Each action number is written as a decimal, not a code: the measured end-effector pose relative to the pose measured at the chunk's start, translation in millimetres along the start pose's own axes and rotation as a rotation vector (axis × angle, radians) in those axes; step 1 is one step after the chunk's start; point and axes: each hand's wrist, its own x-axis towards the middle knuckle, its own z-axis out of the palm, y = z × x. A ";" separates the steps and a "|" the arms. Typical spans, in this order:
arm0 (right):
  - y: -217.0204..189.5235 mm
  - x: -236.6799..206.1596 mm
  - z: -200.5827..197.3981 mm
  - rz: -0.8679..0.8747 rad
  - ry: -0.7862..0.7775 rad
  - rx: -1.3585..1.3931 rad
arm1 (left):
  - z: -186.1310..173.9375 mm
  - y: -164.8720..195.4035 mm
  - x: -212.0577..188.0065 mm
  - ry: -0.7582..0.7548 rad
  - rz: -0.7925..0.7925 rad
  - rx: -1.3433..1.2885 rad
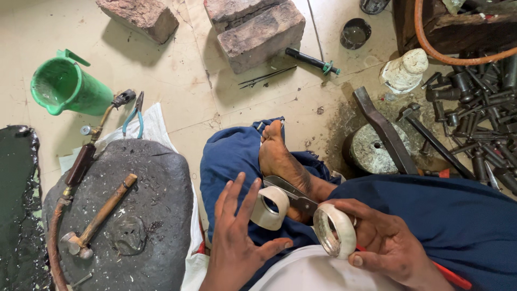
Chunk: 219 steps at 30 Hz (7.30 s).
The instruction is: The person sits on the workshop floor holding a white cylindrical mold, trims its edge with shears, and presses a metal ring band into the mold opening, fitting the parts together by hand and tapping with a hammer on a stone slab.
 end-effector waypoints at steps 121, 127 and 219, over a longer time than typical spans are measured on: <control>10.7 21.8 1.8 0.235 -0.003 -0.099 | 52.6 -18.7 -14.6 -0.273 -0.467 -1.471; 6.6 14.5 2.4 0.076 -0.035 -0.204 | 53.6 -17.1 -16.7 -0.325 -0.522 -1.413; 9.0 -9.4 -12.1 0.154 0.090 -0.206 | 14.6 16.7 -23.7 -0.494 -0.282 -1.217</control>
